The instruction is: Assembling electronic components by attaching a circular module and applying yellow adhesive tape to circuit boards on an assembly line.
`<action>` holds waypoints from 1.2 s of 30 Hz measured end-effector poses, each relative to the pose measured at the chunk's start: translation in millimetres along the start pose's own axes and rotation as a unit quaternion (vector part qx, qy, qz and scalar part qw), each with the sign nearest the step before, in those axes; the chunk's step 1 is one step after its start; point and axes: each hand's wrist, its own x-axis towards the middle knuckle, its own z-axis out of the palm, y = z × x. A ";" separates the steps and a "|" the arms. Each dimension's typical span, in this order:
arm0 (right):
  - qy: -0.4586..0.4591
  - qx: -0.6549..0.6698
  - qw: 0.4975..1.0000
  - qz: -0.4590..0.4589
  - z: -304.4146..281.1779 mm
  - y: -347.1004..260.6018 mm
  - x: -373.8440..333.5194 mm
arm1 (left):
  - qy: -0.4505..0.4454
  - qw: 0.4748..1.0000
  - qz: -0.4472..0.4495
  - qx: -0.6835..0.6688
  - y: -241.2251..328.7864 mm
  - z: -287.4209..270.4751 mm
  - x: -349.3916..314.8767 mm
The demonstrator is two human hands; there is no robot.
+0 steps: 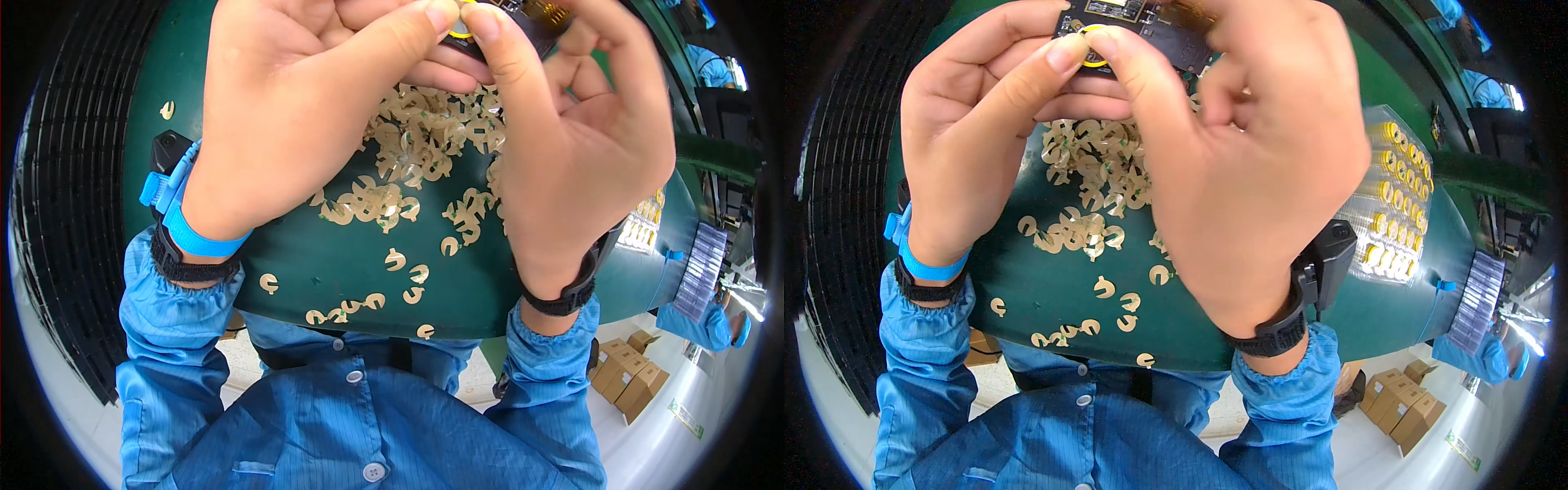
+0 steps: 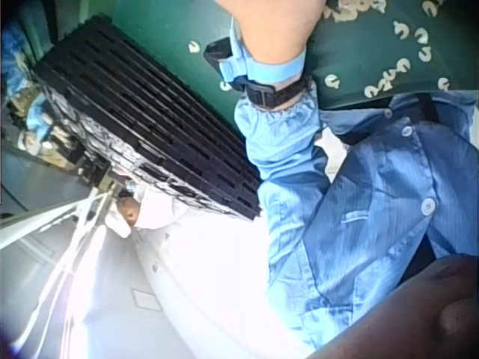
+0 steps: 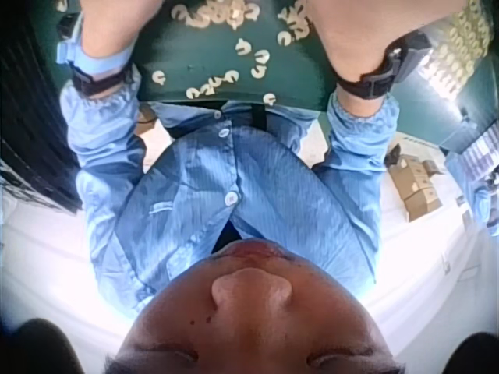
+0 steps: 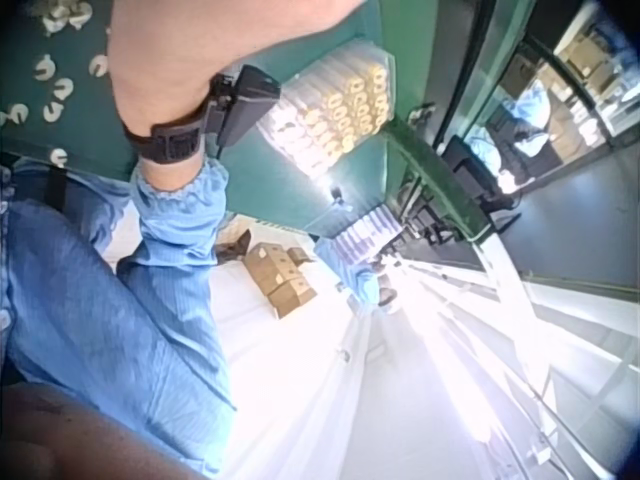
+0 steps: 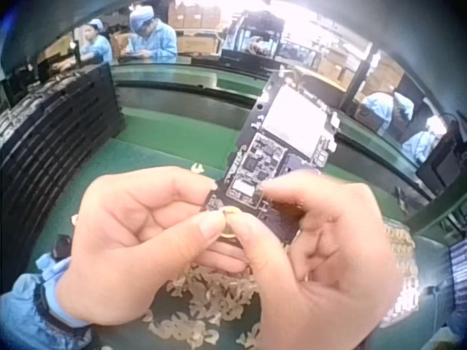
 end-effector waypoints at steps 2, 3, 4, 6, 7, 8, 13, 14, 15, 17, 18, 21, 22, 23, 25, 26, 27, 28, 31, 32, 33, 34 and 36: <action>0.011 0.056 0.997 0.056 -3.9 1.5 -1.1 | 0.010 1.000 -0.014 -0.007 0.1 0.3 -0.1; 0.012 0.083 0.993 0.078 -4.9 2.9 -1.4 | 0.015 1.000 -0.017 -0.011 0.8 1.4 0.4; 0.009 0.106 0.990 0.095 -6.3 3.3 -1.7 | 0.020 0.999 -0.020 -0.015 1.5 2.3 0.7; 0.001 0.138 0.984 0.116 -9.0 3.6 -3.5 | 0.022 0.999 -0.032 -0.020 2.6 3.1 0.5; -0.003 0.146 0.982 0.121 -9.0 3.8 -4.3 | 0.025 0.998 -0.044 -0.025 2.4 2.9 0.4; -0.006 0.157 0.980 0.124 -8.7 3.5 -4.7 | 0.025 0.998 -0.043 -0.024 2.1 1.1 -0.2; -0.012 0.174 0.976 0.131 -9.0 1.6 -6.2 | 0.028 0.999 -0.025 -0.021 4.5 8.7 -1.0; -0.013 0.176 0.975 0.132 -9.5 1.6 -5.7 | 0.028 0.999 -0.025 -0.021 3.5 6.3 -0.9; -0.014 0.178 0.975 0.132 -9.6 1.2 -5.3 | 0.008 0.999 -0.014 -0.028 1.6 2.0 -0.5; -0.014 0.182 0.974 0.136 -8.9 1.2 -5.6 | -0.012 0.999 -0.004 -0.035 0.3 -0.3 -0.6; -0.016 0.184 0.973 0.136 -8.8 1.3 -5.4 | -0.004 0.999 -0.011 -0.036 0.1 -0.2 -1.0; -0.017 0.188 0.972 0.141 -8.2 1.8 -5.7 | -0.013 0.998 -0.015 -0.054 -2.7 -5.7 -1.6; -0.017 0.190 0.971 0.141 -7.7 1.8 -6.0 | -0.029 0.997 -0.012 -0.072 -3.7 -7.6 -1.7; -0.018 0.193 0.971 0.143 -7.8 1.0 -6.0 | -0.029 0.997 -0.012 -0.072 -3.6 -6.5 -1.7; -0.017 0.195 0.970 0.146 -7.9 0.5 -5.9 | -0.023 0.997 -0.014 -0.076 -3.4 -3.3 -1.3; -0.018 0.195 0.970 0.145 -8.1 -0.2 -5.8 | -0.023 0.997 -0.013 -0.075 -3.6 -3.3 -1.1; -0.017 0.197 0.969 0.146 -8.3 -0.1 -5.3 | -0.025 0.997 -0.017 -0.075 -4.4 -3.7 -0.6; -0.017 0.198 0.969 0.147 -8.4 -0.2 -5.0 | -0.027 0.997 -0.021 -0.074 -4.6 -4.0 0.2; -0.022 0.204 0.967 0.148 -5.2 -0.9 -6.1 | -0.037 0.996 -0.046 -0.068 0.5 -10.5 1.3; -0.022 0.204 0.967 0.149 -5.6 -1.1 -5.3 | -0.038 0.996 -0.045 -0.068 3.1 -7.3 0.7; -0.023 0.205 0.967 0.149 -5.4 -1.2 -5.0 | -0.012 0.997 -0.056 -0.044 6.2 -1.9 -1.3; -0.024 0.206 0.967 0.150 -4.8 -1.6 -5.3 | 0.014 0.997 -0.067 -0.020 7.8 0.8 -2.3; -0.022 0.206 0.967 0.151 -6.4 -1.7 -4.5 | 0.007 0.998 -0.062 -0.024 7.2 1.3 -1.3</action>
